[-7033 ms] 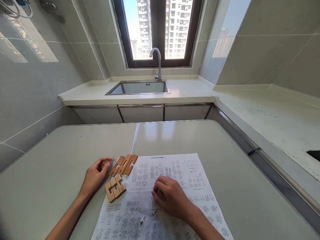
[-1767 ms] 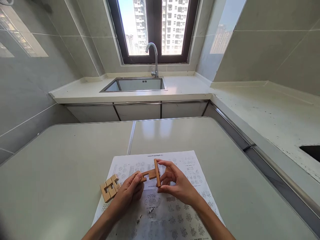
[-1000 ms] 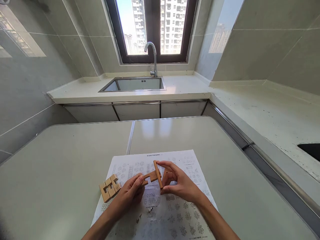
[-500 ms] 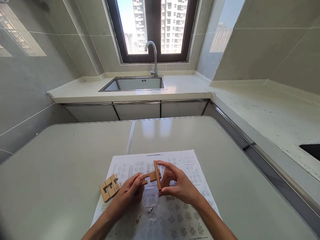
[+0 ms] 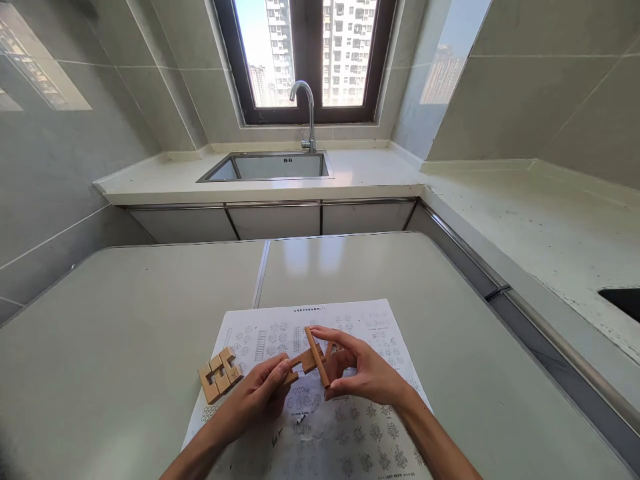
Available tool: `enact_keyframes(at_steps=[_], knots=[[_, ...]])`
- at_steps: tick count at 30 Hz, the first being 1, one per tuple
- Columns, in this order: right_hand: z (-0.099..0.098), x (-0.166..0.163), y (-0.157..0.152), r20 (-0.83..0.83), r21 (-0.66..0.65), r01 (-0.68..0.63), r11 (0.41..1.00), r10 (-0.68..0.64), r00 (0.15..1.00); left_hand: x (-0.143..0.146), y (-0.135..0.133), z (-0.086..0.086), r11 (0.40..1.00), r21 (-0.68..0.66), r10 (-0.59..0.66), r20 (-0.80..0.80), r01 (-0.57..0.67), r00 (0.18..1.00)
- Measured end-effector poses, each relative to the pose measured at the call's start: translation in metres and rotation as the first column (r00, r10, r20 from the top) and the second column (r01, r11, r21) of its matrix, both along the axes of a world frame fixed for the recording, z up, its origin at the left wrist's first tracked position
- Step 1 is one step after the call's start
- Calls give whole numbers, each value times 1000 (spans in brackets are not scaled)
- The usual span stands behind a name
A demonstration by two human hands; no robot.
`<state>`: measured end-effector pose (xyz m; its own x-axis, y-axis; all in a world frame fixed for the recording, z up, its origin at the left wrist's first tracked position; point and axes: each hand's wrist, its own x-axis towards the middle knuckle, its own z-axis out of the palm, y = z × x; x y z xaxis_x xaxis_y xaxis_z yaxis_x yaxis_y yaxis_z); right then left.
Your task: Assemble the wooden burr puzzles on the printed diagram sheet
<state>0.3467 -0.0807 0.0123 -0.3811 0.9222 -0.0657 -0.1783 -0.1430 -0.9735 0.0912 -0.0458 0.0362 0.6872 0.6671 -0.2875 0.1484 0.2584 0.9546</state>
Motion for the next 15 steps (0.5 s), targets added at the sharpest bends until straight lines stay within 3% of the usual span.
enact_keyframes(at_steps=[3, 9, 15], knots=[[-1, -1, 0, 6, 10, 3, 1000, -3, 1000, 0, 0, -1, 999, -11, 30, 6, -30, 1000], [4, -14, -4, 44, 15, 64, 998, -65, 997, 3, 0, -5, 982, -178, 73, 69, -60, 995], [4, -18, -4, 117, 115, 130, 985, -144, 983, 4, -1, -10, 986, -87, 145, 23, -143, 989]])
